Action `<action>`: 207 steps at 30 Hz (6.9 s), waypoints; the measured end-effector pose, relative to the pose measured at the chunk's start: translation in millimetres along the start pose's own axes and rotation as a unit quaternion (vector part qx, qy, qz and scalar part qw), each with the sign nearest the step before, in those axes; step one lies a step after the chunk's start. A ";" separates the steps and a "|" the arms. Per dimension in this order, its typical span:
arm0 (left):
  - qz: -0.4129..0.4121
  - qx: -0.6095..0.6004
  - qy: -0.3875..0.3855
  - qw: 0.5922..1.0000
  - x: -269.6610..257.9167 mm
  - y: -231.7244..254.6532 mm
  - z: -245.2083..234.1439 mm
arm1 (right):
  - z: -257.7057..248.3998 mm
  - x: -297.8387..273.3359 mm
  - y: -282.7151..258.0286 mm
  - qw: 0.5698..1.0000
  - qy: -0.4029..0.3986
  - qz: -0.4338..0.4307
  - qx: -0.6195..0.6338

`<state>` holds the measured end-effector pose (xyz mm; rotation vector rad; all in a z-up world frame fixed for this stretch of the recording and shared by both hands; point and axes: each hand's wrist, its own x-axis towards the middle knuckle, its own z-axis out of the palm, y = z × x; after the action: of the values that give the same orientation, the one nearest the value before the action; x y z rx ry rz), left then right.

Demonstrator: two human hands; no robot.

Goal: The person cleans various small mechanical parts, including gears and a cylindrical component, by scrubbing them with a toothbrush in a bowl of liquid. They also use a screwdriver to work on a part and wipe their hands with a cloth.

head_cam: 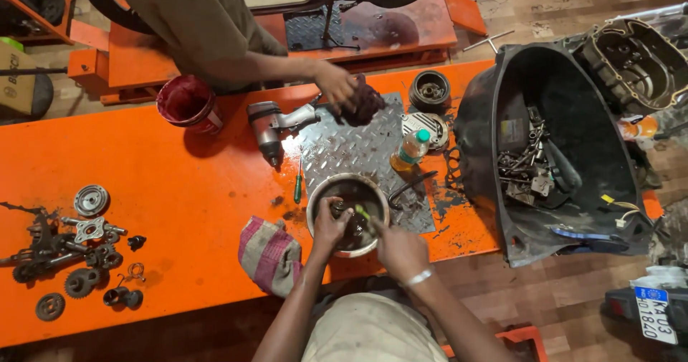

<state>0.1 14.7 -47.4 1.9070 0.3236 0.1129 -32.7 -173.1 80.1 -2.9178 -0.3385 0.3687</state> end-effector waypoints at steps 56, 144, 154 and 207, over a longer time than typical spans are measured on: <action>-0.107 -0.363 0.007 0.926 -6.3 -30.0 6.4 | 14.3 34.3 -7.8 0.998 0.009 -0.027 -0.063; -0.329 -0.197 -0.063 0.921 39.9 -18.5 14.6 | -43.6 -24.0 -20.4 0.981 0.136 -0.138 0.006; -0.331 -0.139 -0.080 0.930 21.4 16.1 -0.1 | -40.1 14.2 -16.1 0.984 0.147 -0.098 -0.021; -0.235 -0.346 -0.113 0.901 7.8 22.5 -23.9 | -48.8 -11.7 -18.6 0.992 0.103 -0.051 0.043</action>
<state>5.8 31.3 -18.6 1.0835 0.5002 -0.2853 -34.6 -165.4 133.0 -2.8070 -0.4275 0.0642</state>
